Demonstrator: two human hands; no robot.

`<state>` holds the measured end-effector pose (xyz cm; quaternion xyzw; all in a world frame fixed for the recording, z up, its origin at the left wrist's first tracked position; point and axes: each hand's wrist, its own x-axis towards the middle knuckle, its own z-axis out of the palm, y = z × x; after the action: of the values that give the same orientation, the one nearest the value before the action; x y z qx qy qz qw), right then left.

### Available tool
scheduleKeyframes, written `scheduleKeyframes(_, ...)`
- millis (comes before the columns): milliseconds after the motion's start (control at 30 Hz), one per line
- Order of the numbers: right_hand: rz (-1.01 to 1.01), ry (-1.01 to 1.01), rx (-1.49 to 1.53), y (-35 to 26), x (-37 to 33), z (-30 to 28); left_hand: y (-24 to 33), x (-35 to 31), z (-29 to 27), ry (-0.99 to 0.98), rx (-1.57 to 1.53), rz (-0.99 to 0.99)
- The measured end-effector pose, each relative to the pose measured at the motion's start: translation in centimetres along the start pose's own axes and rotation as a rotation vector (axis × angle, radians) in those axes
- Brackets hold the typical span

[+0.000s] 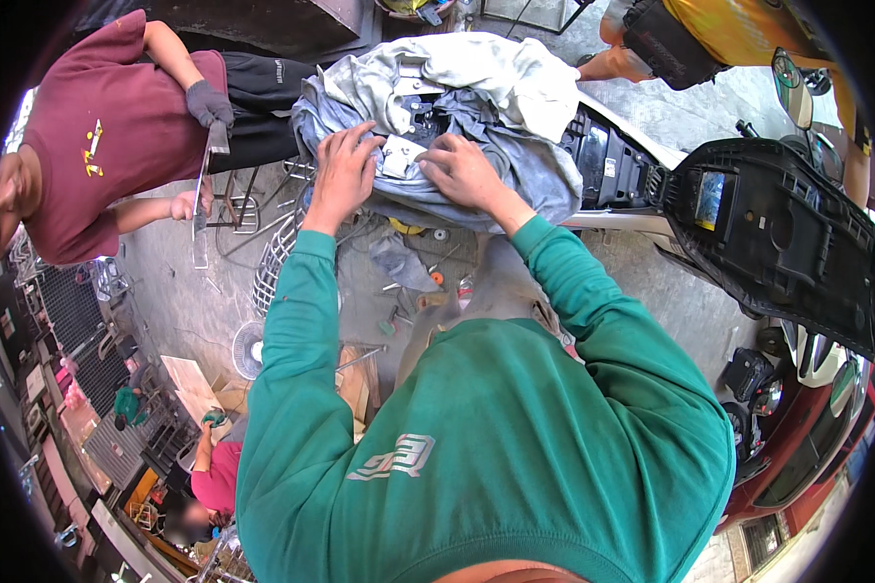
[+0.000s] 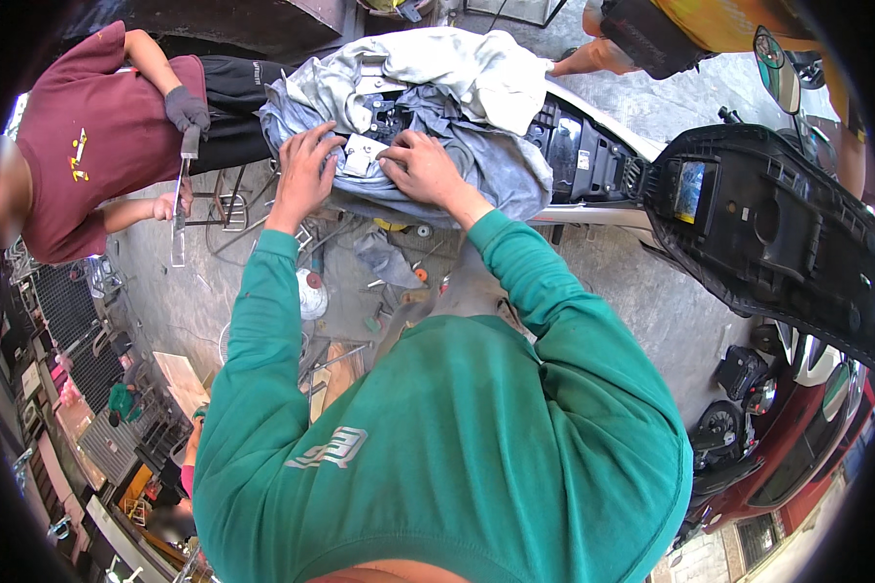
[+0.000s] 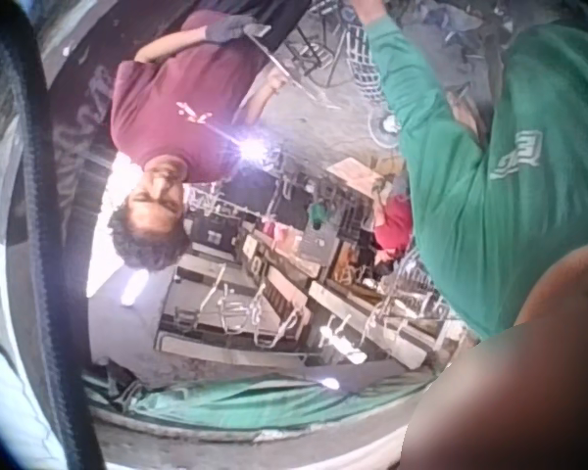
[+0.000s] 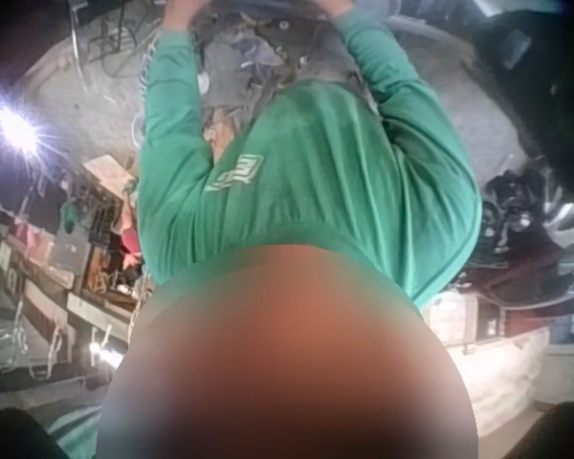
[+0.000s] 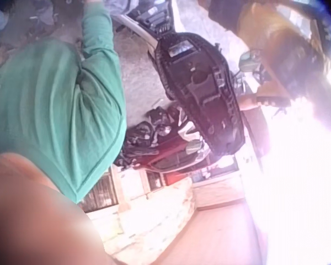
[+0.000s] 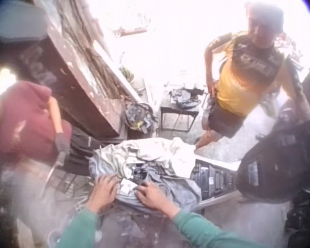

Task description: The person positions a metal rack onto the rear of a scooter, then removes it and places a cloth over the exposed engine area. The person handles the rack and cloth while two others assist nearby.

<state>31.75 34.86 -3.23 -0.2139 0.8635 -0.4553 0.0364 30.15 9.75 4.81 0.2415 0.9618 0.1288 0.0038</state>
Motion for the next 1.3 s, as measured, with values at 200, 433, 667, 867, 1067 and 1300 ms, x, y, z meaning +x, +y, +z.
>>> scheduleKeyframes(200, 0.043, -0.039, 0.016, -0.1, 0.3, -0.2, 0.4, -1.8, 1.8, 0.128, 0.062, -0.093)
scheduleKeyframes(433, -0.064, 0.099, -0.074, -1.7, -1.0, -0.4, 2.2, -4.2, 3.1, 0.254, 0.043, -0.271)
scheduleKeyframes(667, -0.102, 0.068, -0.246, -3.0, -2.7, 0.0, 5.1, -9.6, 3.1, 0.210, 0.135, -0.309)
scheduleKeyframes(867, -0.048, 0.233, -0.335, -4.9, -5.3, -0.6, 6.6, -19.7, 4.1, 0.219, -0.058, -0.314)
scheduleKeyframes(1067, 0.136, 0.448, -0.141, -9.1, -14.9, 1.6, 5.8, -38.1, 8.9, -0.185, -0.367, -0.400)
scheduleKeyframes(1300, 0.223, 0.489, 0.030, -8.7, -14.7, 1.4, 10.5, -38.5, 10.4, -0.070, -0.599, -0.623)
